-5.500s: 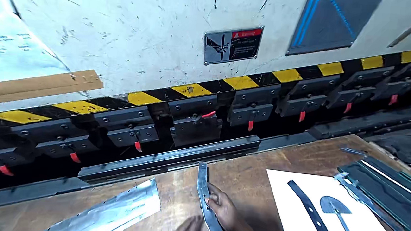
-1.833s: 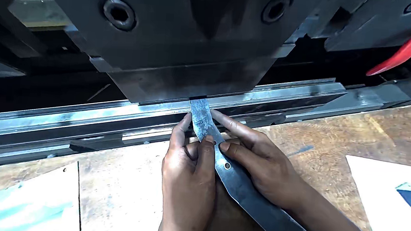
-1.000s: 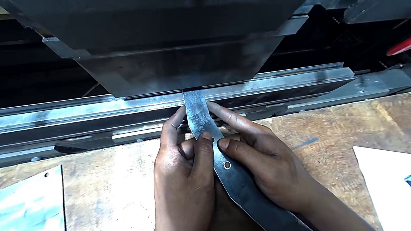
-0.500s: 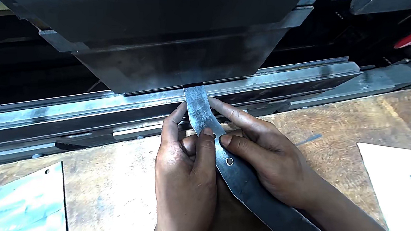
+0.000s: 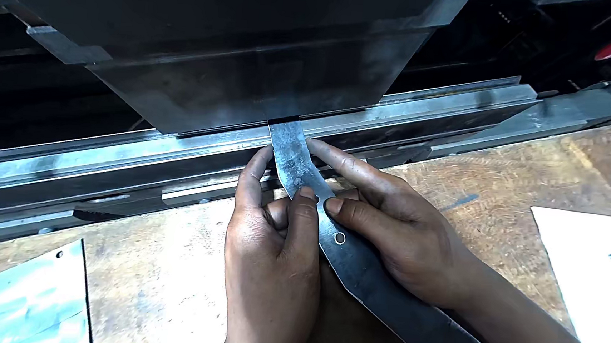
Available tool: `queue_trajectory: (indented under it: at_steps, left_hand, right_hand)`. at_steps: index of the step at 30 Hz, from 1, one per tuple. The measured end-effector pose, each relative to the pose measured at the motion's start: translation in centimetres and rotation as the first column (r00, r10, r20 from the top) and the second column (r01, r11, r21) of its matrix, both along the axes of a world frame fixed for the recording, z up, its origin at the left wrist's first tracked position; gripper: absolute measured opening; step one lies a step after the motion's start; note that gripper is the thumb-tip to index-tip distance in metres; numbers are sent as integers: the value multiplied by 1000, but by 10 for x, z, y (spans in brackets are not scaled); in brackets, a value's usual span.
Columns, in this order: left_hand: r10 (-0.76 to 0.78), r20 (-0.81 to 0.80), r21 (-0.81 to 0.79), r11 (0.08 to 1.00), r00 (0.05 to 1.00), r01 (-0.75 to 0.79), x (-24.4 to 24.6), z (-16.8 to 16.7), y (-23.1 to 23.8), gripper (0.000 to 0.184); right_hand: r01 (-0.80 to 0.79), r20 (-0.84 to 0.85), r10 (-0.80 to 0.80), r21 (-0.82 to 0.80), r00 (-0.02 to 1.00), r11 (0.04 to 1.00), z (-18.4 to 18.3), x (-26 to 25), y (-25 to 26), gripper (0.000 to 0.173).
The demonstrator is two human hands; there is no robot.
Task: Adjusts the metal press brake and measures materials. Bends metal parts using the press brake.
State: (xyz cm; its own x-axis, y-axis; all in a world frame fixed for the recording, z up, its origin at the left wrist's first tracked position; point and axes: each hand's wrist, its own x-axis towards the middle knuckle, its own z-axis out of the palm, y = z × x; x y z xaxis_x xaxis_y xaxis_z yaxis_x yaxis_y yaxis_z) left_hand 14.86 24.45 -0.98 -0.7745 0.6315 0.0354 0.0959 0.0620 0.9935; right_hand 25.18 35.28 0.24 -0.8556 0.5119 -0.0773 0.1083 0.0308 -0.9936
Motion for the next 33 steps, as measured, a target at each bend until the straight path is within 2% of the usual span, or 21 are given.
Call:
queue_trajectory:
  at_steps: [33]
  left_hand:
    - [-3, -1, -22, 1000, 1000, 3, 1, 1, 1, 54]
  right_hand:
    - [7, -21, -6, 68, 1000, 998, 0, -1, 1, 55]
